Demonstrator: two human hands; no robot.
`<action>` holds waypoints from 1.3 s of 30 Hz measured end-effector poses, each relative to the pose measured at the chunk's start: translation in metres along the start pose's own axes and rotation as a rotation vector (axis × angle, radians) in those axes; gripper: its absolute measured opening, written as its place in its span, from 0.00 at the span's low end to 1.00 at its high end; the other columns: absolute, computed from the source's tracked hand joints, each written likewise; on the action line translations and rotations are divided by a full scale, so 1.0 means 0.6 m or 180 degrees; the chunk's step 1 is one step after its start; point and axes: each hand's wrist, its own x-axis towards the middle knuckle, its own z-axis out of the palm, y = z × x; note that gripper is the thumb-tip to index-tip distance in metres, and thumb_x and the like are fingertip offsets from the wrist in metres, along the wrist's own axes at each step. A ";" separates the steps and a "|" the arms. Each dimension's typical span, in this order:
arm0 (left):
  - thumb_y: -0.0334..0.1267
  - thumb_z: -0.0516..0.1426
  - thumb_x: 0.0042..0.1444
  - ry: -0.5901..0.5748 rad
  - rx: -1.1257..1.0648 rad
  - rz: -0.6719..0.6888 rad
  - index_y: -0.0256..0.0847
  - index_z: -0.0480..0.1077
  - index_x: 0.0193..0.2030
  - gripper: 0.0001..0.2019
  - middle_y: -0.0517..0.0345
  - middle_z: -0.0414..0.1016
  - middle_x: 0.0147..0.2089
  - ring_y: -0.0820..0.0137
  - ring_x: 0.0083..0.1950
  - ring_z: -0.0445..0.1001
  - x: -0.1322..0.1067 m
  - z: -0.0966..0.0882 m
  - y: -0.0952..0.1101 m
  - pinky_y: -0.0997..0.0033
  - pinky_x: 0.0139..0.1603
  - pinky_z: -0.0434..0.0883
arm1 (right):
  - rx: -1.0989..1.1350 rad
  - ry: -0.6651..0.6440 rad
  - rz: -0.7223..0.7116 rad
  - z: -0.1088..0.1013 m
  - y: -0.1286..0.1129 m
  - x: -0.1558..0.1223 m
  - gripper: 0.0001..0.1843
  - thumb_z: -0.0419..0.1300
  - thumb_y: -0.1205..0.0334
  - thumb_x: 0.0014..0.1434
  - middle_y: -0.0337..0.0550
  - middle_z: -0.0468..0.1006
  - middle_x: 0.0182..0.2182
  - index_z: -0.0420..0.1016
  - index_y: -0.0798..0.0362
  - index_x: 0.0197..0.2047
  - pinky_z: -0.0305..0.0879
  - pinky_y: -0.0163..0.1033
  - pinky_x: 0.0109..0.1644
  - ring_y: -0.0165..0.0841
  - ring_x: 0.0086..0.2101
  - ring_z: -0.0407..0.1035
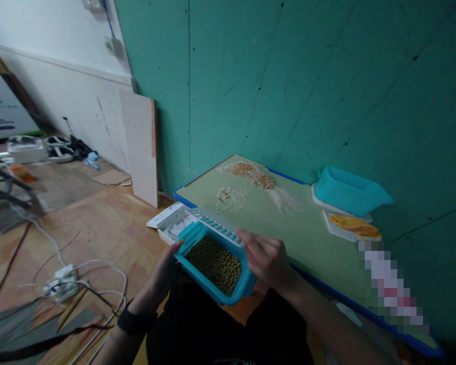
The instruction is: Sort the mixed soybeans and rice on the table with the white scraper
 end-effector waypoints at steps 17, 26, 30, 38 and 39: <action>0.57 0.62 0.66 -0.0067 -0.0058 -0.0088 0.35 0.72 0.75 0.37 0.37 0.88 0.58 0.39 0.66 0.81 -0.007 0.007 -0.005 0.40 0.62 0.81 | -0.0751 -0.0871 0.0586 -0.044 0.042 -0.030 0.23 0.56 0.79 0.66 0.47 0.91 0.45 0.83 0.55 0.58 0.74 0.32 0.39 0.33 0.36 0.85; 0.57 0.60 0.67 -0.0120 -0.0031 -0.0120 0.32 0.74 0.73 0.36 0.35 0.88 0.58 0.37 0.69 0.78 -0.009 0.014 -0.006 0.43 0.62 0.80 | -0.1186 -0.1061 0.0925 -0.042 0.105 -0.035 0.20 0.57 0.74 0.69 0.45 0.91 0.37 0.85 0.53 0.57 0.65 0.34 0.32 0.35 0.30 0.84; 0.55 0.59 0.68 -0.0127 -0.0073 -0.0168 0.31 0.72 0.74 0.36 0.35 0.86 0.61 0.37 0.67 0.80 -0.013 0.017 -0.003 0.42 0.60 0.82 | -0.1408 -0.0702 0.0923 -0.036 0.111 -0.039 0.17 0.56 0.70 0.74 0.45 0.91 0.35 0.86 0.55 0.55 0.62 0.36 0.29 0.33 0.26 0.82; 0.51 0.63 0.67 -0.0006 -0.0161 -0.0222 0.31 0.72 0.74 0.35 0.33 0.86 0.61 0.39 0.64 0.83 -0.009 0.015 -0.004 0.46 0.56 0.84 | -0.1135 -0.0382 0.0741 -0.043 0.040 -0.037 0.15 0.56 0.70 0.75 0.47 0.90 0.34 0.85 0.58 0.53 0.64 0.35 0.31 0.32 0.26 0.82; 0.51 0.63 0.67 -0.0017 -0.0158 -0.0225 0.31 0.71 0.75 0.35 0.33 0.86 0.61 0.39 0.63 0.83 -0.007 0.014 -0.004 0.45 0.56 0.84 | -0.1074 -0.0469 0.0763 -0.043 0.032 -0.031 0.15 0.56 0.70 0.74 0.47 0.90 0.33 0.85 0.58 0.53 0.64 0.36 0.31 0.32 0.26 0.82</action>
